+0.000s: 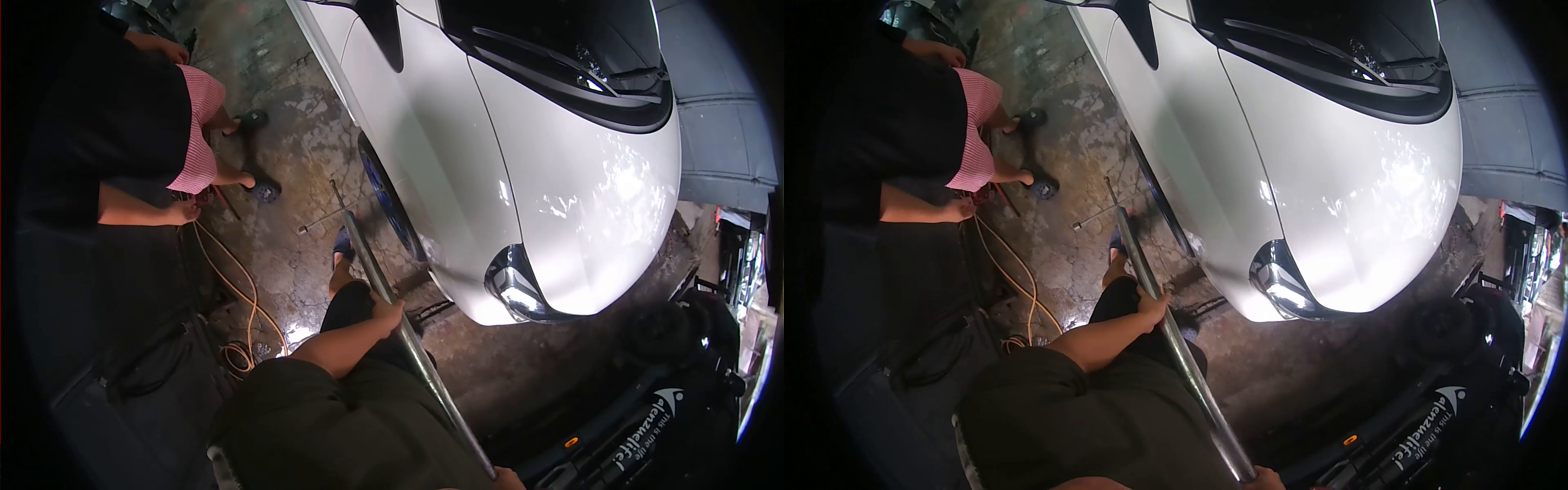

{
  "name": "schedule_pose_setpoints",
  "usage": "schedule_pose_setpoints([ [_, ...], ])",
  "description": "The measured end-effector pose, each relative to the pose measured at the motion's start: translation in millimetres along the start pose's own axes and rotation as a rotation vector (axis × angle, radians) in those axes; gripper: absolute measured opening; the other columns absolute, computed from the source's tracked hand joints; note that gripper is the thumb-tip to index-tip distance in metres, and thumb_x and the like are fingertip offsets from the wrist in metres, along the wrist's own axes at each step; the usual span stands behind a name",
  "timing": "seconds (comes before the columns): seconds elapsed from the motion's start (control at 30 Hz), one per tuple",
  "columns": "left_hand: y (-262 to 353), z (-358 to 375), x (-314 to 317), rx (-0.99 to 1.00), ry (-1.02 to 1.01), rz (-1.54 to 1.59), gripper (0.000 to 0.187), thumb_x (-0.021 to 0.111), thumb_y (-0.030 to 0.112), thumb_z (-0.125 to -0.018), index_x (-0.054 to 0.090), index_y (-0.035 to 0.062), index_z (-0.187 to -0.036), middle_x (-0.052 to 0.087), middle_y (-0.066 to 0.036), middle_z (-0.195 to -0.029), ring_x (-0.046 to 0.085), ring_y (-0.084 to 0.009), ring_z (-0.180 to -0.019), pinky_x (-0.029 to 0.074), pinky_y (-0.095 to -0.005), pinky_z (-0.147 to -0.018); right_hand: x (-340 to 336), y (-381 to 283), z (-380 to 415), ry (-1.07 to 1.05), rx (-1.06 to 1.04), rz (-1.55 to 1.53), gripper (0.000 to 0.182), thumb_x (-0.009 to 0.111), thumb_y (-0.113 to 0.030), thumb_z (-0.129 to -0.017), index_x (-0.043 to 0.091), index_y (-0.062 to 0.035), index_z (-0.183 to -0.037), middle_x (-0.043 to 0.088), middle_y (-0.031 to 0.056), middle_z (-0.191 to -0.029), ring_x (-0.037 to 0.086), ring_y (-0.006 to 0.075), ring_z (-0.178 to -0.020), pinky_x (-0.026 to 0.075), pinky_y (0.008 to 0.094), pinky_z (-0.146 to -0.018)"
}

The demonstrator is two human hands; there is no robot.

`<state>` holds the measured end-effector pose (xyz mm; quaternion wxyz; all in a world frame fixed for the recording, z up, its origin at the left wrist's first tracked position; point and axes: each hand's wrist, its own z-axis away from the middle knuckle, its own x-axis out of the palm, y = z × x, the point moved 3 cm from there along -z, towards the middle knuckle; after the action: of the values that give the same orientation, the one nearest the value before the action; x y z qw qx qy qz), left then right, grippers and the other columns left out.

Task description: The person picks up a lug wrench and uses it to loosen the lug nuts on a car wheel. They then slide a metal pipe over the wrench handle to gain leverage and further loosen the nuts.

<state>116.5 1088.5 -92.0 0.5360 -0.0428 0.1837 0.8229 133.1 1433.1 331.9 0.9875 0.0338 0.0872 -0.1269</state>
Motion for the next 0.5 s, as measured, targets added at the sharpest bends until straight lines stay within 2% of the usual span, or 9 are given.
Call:
schedule_pose_setpoints([
  [0.1,3,-1,-5,0.016,-0.014,0.042,0.11,0.075,0.038,-0.087,-0.001,0.0032,-0.159,0.059,-0.034,-0.131,0.062,-0.044,-0.118,0.05,-0.0443,-0.1,-5,-13,12,0.0,-0.044,-0.019,0.048,0.079,-0.016,-0.078,0.069,0.0008,-0.121,0.075,0.0182,-0.107,0.069,0.0233,-0.098,0.051,0.0382,-0.09],
  [0.23,10,1,-13,0.014,-0.034,0.038,0.11,0.075,0.036,-0.086,0.0,0.0013,-0.158,0.058,-0.034,-0.132,0.062,-0.0436,-0.119,0.049,-0.0441,-0.101,-15,-33,25,-0.036,-0.063,-0.028,0.046,0.079,-0.016,-0.077,0.07,0.0006,-0.119,0.075,0.0188,-0.104,0.069,0.0249,-0.095,0.052,0.0386,-0.088],
  [0.33,9,-4,-15,0.029,-0.021,0.054,0.111,0.077,0.036,-0.085,0.001,-0.0004,-0.157,0.057,-0.034,-0.134,0.062,-0.043,-0.12,0.049,-0.0437,-0.101,-12,-6,25,-0.074,-0.001,-0.156,0.046,0.079,-0.018,-0.077,0.07,0.0008,-0.118,0.075,0.02,-0.103,0.07,0.0277,-0.094,0.053,0.0396,-0.087],
  [0.43,11,-12,-18,0.043,-0.016,0.093,0.112,0.078,0.035,-0.083,0.002,-0.0017,-0.157,0.056,-0.034,-0.135,0.061,-0.0421,-0.121,0.049,-0.0431,-0.101,-16,-67,57,0.017,-0.056,0.093,0.046,0.079,-0.021,-0.077,0.07,-0.0003,-0.117,0.074,0.0219,-0.104,0.071,0.0314,-0.095,0.053,0.0411,-0.087],
  [0.5,21,1,-29,0.028,-0.028,0.095,0.111,0.079,0.034,-0.083,0.004,-0.0023,-0.156,0.056,-0.034,-0.135,0.061,-0.0415,-0.121,0.049,-0.0428,-0.1,-15,-73,66,0.042,-0.032,0.151,0.046,0.078,-0.023,-0.077,0.071,-0.0011,-0.117,0.074,0.0228,-0.104,0.071,0.0334,-0.097,0.053,0.0419,-0.086],
])
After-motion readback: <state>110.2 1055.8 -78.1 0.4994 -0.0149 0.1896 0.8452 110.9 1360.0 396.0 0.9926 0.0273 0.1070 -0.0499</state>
